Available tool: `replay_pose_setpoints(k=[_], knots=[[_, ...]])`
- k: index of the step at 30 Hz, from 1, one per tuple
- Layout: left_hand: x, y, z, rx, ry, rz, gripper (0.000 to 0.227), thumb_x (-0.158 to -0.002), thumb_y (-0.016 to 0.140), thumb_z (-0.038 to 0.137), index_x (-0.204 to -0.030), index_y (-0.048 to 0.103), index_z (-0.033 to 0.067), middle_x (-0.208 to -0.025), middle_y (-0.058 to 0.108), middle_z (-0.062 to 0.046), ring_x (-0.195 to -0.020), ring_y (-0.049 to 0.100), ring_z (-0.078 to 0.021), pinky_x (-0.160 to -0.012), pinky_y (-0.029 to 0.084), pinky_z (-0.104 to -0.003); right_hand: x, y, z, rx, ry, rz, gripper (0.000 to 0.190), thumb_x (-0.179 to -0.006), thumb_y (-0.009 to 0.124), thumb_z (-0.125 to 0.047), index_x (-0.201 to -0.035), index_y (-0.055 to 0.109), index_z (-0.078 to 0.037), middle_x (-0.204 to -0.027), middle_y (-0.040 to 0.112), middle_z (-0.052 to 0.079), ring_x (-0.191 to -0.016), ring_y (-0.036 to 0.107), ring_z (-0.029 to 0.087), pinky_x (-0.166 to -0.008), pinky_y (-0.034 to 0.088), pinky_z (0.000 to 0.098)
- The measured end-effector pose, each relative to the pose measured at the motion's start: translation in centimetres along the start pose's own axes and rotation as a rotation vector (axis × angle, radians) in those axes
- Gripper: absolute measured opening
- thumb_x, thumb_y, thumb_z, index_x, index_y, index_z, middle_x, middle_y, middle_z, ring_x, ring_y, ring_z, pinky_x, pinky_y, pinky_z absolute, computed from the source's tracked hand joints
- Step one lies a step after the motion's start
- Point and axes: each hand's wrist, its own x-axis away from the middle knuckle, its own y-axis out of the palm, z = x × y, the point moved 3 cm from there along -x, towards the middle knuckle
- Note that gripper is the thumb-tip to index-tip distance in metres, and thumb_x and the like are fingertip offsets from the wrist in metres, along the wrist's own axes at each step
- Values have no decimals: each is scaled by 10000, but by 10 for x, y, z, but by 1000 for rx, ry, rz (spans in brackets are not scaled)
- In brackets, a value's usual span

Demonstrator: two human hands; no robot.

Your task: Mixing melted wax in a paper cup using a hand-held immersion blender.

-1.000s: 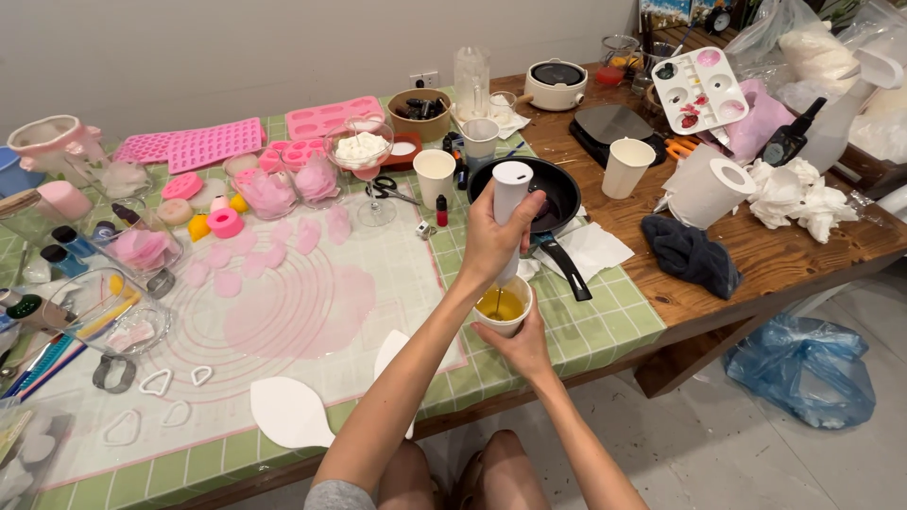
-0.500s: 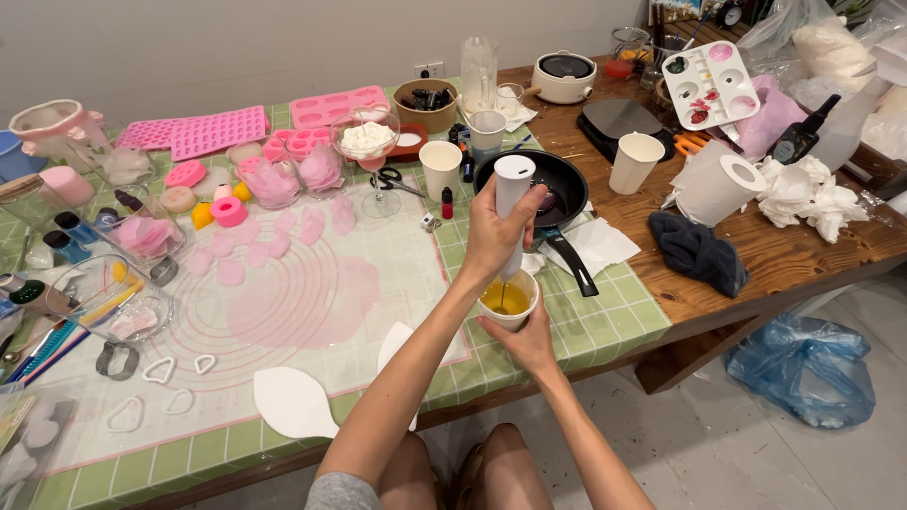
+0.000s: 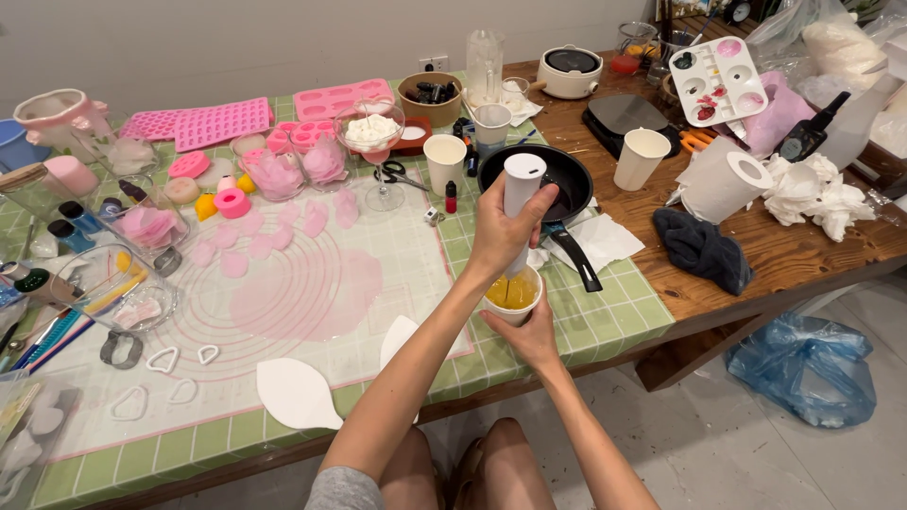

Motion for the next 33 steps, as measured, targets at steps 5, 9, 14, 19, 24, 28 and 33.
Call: replay_pose_setpoints(k=[5, 9, 14, 19, 24, 28, 33], knots=[[0, 1, -1, -6, 6, 5, 260, -973, 725, 252, -1044, 585, 45, -715, 585, 23, -509, 533, -49, -438, 422, -228, 0, 0, -2, 8, 29, 2, 781, -766, 877, -153, -1389, 417, -44, -1209, 645, 85, -1075, 671, 160, -877, 585, 328], [1, -1, -5, -7, -7, -32, 271, -984, 734, 256, -1033, 592, 30, -728, 593, 14, -519, 542, -60, -447, 433, -236, 0, 0, -1, -4, 30, -11, 773, -776, 872, -161, -1388, 414, -46, -1210, 642, 80, -1085, 674, 161, -884, 591, 329], [-2, -1, -6, 1, -10, -26, 287, -978, 729, 282, -1044, 588, 41, -709, 589, 15, -512, 541, -55, -444, 435, -230, 0, 0, -1, -14, 23, 0, 771, -769, 879, -160, -1381, 425, -45, -1207, 650, 85, -1085, 676, 166, -893, 581, 332], [-1, -3, -3, -26, 62, -64, 369, -935, 759, 328, -1063, 576, 34, -781, 612, 1, -531, 548, -67, -454, 442, -237, 0, 0, -3, 11, 18, 10, 772, -759, 885, -157, -1374, 432, -47, -1216, 647, 84, -1089, 673, 165, -897, 576, 332], [0, -5, -12, 112, -2, -88, 491, -993, 670, 512, -1085, 557, 43, -705, 561, -5, -536, 527, -64, -484, 429, -227, 0, 1, -5, 1, 33, 7, 776, -758, 884, -157, -1375, 426, -50, -1203, 646, 80, -1072, 672, 161, -881, 578, 328], [1, -5, -10, 145, -3, -88, 452, -990, 679, 481, -1073, 565, 51, -707, 576, 5, -541, 555, -62, -485, 446, -225, 0, 0, -8, 22, 22, 14, 777, -755, 889, -151, -1375, 432, -48, -1205, 643, 80, -1075, 668, 162, -884, 577, 329], [2, -4, -4, -17, 4, -21, 354, -863, 845, 237, -1012, 591, 42, -774, 610, 6, -531, 557, -69, -447, 444, -241, 0, 0, -7, 53, 62, 19, 773, -747, 883, -171, -1367, 435, -54, -1190, 669, 80, -1052, 688, 160, -860, 588, 328]])
